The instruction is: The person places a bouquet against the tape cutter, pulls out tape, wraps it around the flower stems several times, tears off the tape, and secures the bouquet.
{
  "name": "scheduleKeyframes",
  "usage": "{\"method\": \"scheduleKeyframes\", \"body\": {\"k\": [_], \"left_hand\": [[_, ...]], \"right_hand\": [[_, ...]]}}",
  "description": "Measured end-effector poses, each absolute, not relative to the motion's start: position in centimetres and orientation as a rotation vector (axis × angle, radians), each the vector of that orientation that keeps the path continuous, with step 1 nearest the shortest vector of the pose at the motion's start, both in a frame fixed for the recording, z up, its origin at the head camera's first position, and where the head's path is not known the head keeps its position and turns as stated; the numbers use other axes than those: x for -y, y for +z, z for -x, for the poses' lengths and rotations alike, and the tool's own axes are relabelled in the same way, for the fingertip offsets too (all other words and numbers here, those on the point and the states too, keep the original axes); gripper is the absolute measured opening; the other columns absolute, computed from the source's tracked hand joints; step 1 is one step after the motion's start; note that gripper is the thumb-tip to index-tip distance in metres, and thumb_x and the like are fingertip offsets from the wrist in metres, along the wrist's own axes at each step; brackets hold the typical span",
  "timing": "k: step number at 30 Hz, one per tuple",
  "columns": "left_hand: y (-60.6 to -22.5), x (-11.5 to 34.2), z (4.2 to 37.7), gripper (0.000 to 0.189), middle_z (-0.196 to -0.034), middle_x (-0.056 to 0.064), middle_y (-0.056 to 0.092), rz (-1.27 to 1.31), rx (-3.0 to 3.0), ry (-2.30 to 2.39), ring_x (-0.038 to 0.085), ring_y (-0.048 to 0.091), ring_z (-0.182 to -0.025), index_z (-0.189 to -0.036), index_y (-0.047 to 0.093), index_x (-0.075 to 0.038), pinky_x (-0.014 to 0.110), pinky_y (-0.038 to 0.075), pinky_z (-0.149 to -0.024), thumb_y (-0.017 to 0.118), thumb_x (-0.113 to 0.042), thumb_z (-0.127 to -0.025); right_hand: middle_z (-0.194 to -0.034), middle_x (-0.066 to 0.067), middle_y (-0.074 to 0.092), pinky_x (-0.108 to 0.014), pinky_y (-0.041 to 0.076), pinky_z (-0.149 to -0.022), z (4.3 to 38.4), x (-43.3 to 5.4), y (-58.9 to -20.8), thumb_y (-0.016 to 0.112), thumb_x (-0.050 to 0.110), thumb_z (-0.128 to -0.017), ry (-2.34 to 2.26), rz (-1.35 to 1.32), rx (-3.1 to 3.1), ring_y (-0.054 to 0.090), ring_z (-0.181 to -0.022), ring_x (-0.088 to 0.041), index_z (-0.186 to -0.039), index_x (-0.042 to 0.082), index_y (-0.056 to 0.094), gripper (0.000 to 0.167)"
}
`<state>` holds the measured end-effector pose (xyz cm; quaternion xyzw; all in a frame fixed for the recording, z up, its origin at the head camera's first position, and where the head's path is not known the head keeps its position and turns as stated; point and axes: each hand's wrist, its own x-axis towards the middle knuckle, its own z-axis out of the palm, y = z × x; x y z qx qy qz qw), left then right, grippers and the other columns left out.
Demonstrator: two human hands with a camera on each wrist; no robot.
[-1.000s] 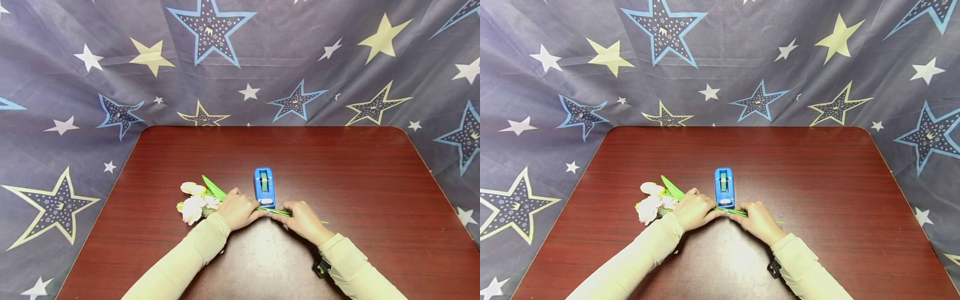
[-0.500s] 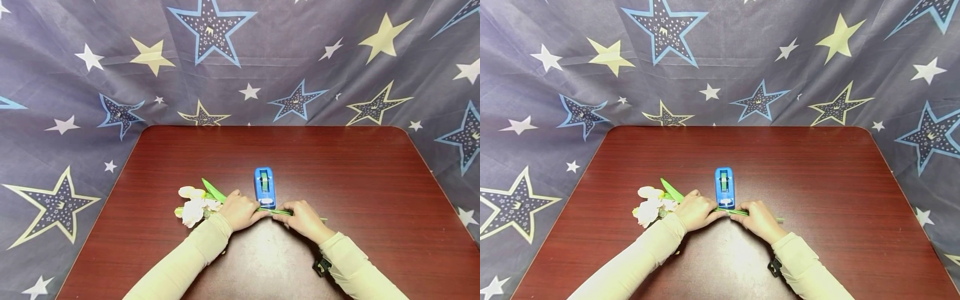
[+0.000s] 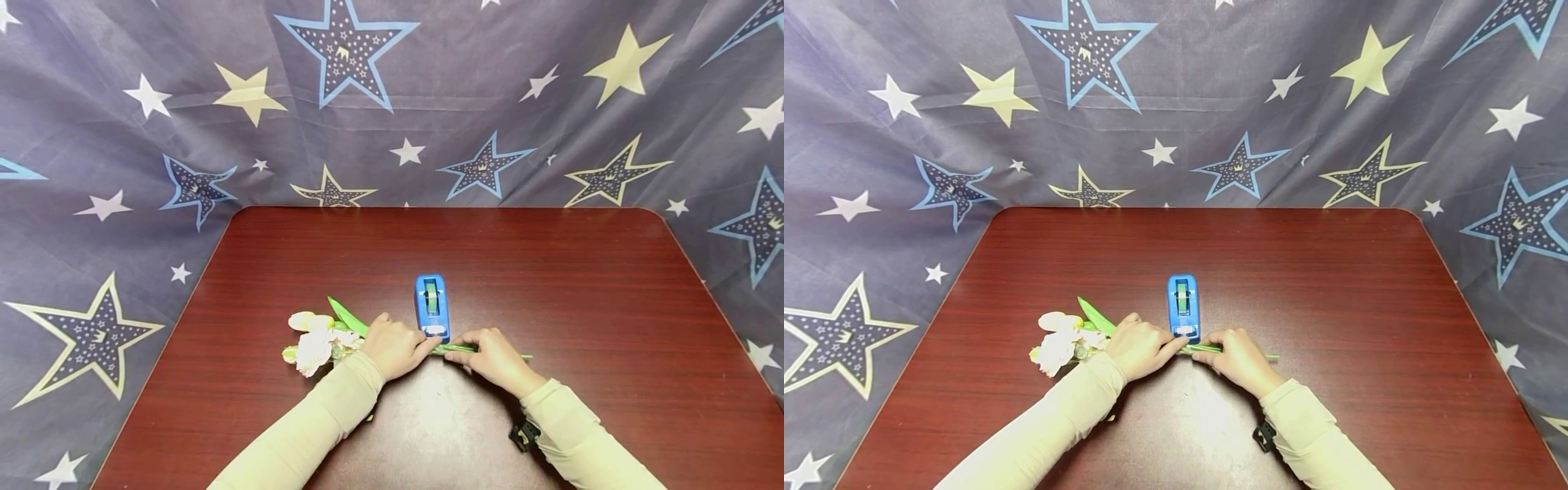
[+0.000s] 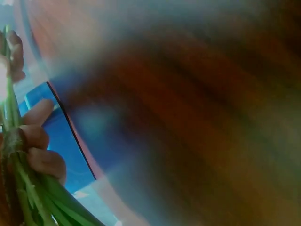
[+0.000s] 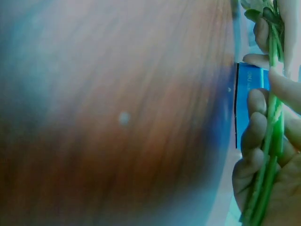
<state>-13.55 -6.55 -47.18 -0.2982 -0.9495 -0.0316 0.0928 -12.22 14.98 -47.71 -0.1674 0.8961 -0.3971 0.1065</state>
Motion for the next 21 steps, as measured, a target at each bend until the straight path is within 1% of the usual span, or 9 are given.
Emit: {"method": "scheduleKeyframes", "body": {"k": [3, 6, 11, 16, 18, 21], "left_hand": [[-47.0, 6.3, 13.4, 0.049, -0.061, -0.006, 0.069, 0.848, 2.884, -0.103, 0.013, 0.064, -0.057, -0.068, 0.073, -0.027, 0.033, 0.034, -0.06, 0.047, -0.054, -0.099], [-46.9, 6.1, 13.4, 0.046, -0.066, -0.005, 0.072, 0.807, 2.945, -0.145, 0.015, 0.065, -0.059, -0.075, 0.077, -0.029, 0.033, 0.035, -0.059, 0.047, -0.055, -0.098], [-46.5, 5.7, 13.2, 0.037, -0.077, -0.004, 0.076, 0.727, 3.024, -0.274, 0.016, 0.069, -0.068, -0.086, 0.08, -0.035, 0.032, 0.04, -0.059, 0.051, -0.055, -0.097], [-45.8, 5.3, 13.1, 0.029, -0.092, -0.004, 0.078, 0.635, 3.132, -0.456, 0.018, 0.072, -0.081, -0.096, 0.079, -0.035, 0.035, 0.046, -0.066, 0.055, -0.05, -0.097], [-45.5, 5.1, 13.0, 0.027, -0.098, -0.004, 0.077, 0.583, 3.168, -0.522, 0.02, 0.072, -0.086, -0.101, 0.079, -0.034, 0.036, 0.046, -0.069, 0.056, -0.049, -0.096], [-45.4, 4.9, 12.9, 0.027, -0.102, -0.003, 0.077, 0.498, 3.199, -0.589, 0.023, 0.071, -0.089, -0.105, 0.078, -0.033, 0.036, 0.043, -0.07, 0.059, -0.049, -0.095]], "right_hand": [[-0.055, 0.002, 0.063, -0.021, 0.044, -0.058, 12.3, -15.0, -47.8, 0.075, 0.026, -0.088, -1.169, 0.498, -2.635, 0.052, -0.047, -0.002, -0.093, 0.008, 0.076, 0.019], [-0.057, 0.002, 0.063, -0.022, 0.044, -0.057, 12.4, -15.0, -47.8, 0.075, 0.025, -0.087, -1.174, 0.494, -2.634, 0.052, -0.048, -0.002, -0.092, 0.008, 0.076, 0.018], [-0.058, 0.004, 0.064, -0.021, 0.044, -0.056, 12.4, -15.0, -47.8, 0.076, 0.024, -0.086, -1.161, 0.492, -2.65, 0.052, -0.05, -0.002, -0.09, 0.008, 0.076, 0.016], [-0.057, 0.003, 0.063, -0.021, 0.044, -0.056, 12.4, -15.0, -47.7, 0.076, 0.024, -0.086, -1.158, 0.488, -2.658, 0.052, -0.05, -0.002, -0.09, 0.008, 0.076, 0.016], [-0.057, 0.004, 0.063, -0.022, 0.044, -0.056, 12.4, -15.0, -47.7, 0.076, 0.024, -0.086, -1.152, 0.487, -2.664, 0.052, -0.05, -0.002, -0.09, 0.008, 0.076, 0.016], [-0.058, 0.006, 0.063, -0.022, 0.044, -0.056, 12.3, -14.9, -47.6, 0.076, 0.024, -0.086, -1.135, 0.479, -2.679, 0.052, -0.051, -0.001, -0.091, 0.008, 0.077, 0.016]]}}
